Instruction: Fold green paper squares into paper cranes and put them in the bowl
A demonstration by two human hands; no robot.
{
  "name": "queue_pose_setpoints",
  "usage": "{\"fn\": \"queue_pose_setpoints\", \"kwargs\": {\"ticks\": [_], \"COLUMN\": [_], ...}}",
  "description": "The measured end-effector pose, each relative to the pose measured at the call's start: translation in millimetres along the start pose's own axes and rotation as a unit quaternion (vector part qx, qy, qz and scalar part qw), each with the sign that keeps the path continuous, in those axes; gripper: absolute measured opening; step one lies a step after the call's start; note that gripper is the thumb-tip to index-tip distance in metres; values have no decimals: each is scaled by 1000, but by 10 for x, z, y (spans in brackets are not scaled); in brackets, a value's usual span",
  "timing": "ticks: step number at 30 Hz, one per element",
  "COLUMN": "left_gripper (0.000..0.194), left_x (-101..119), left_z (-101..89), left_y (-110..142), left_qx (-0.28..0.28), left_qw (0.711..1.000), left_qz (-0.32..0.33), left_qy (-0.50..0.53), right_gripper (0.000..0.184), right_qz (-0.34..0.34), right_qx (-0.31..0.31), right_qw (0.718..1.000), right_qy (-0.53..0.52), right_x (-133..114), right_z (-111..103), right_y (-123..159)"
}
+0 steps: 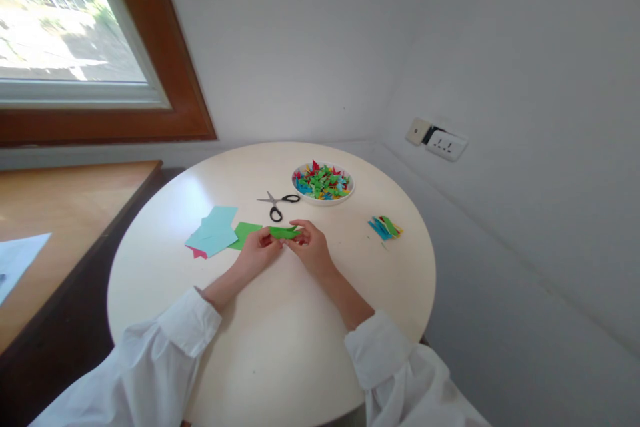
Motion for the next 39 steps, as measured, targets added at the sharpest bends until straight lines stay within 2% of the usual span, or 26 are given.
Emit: {"fn": "queue_pose_setpoints", "kwargs": {"ticks": [9,18,24,30,35,39], "left_gripper": [16,18,21,15,18,18], "left_x": [36,44,51,56,129,188], "left_z": [-24,12,3,11,28,48], "left_y": [2,4,1,12,42,56], "left_qx": [14,-8,-14,-40,-38,-44], "left_qw": [1000,1000,999,996,995,997], "left_qz": [5,-11,5,31,39,19], "left_qy": [-22,-16,-41,-67,-78,-56], "right_gripper": [35,25,24,20,18,19], "right_qz": [-41,-37,-35,-19,-16,1], "right_qx": [52,27,28,27,26,23], "right_qw": [992,997,997,997,997,999], "right_qy": [106,56,58,74,68,23], "right_x": [-37,12,23,37,22,18], "right_z": [-81,-45,-46,-20,-26,-40], "right_y": [22,-10,-12,-25,-24,-23]}}
Point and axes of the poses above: each hand's wrist, its own y-axis away from the middle knuckle, its own z-axis out of the palm, x = y × z, the point moved 3 cm from there along -y, towards the middle knuckle, and after that the axes turned 15 degrees about y, right-handed, at the moved point
